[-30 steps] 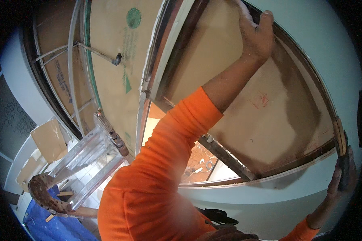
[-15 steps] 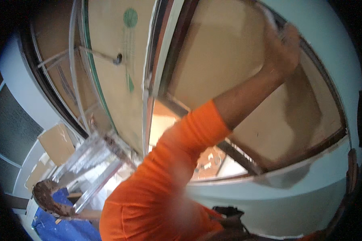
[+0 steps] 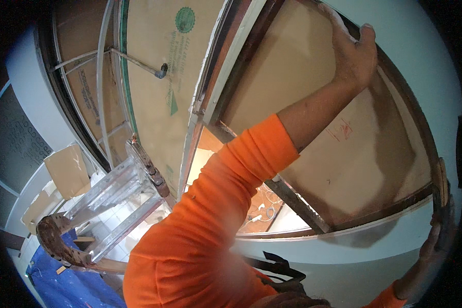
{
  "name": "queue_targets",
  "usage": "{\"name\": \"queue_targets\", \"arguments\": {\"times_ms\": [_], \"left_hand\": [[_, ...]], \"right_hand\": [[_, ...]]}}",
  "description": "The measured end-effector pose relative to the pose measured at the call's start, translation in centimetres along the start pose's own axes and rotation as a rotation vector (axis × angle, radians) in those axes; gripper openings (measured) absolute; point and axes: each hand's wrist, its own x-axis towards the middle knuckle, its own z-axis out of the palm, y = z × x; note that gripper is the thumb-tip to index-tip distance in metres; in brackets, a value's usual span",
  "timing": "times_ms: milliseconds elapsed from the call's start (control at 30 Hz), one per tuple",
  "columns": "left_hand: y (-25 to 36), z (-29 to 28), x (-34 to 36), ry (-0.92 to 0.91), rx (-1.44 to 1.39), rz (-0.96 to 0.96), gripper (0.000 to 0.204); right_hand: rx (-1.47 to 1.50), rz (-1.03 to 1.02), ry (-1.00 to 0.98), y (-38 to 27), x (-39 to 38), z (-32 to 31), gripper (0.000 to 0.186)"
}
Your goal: The person uses a hand saw to cut a rectangular section of drywall on a ceiling. They saw along the marked lines, then use the saw to pry and remove the cut piece, exposing the ceiling cavity.
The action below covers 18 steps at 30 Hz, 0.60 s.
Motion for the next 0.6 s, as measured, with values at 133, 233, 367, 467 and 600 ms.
{"name": "queue_targets", "arguments": {"times_ms": [133, 233, 367, 467, 600], "left_hand": [[-2.2, 0.5, 0.2, 0.039, 0.047, 0.048, 0.090], [0.1, -0.1, -0.7, -0.005, -0.066, -0.021, 0.089], [-1.2, -0.3, 0.4, 0.014, -0.089, 0.064, 0.086], [-0.2, -0.3, 0.6, 0.014, -0.135, 0.020, 0.082], [0.6, 0.0, 0.8, 0.054, -0.167, -0.092, 0.078]], "right_hand": [[0.024, -0.056, 0.004, 0.3, 0.4, 1.4, 0.065], [0.020, -0.141, 0.048, -0.1, -0.2, 3.0, 0.064], [-0.015, -0.147, 0.071, -0.4, 0.9, 3.7, 0.067], [-0.077, -0.052, 0.022, 1.5, -0.4, 2.1, 0.067], [-0.146, 0.171, -0.191, 3.8, -2.0, -1.2, 0.067]]}}
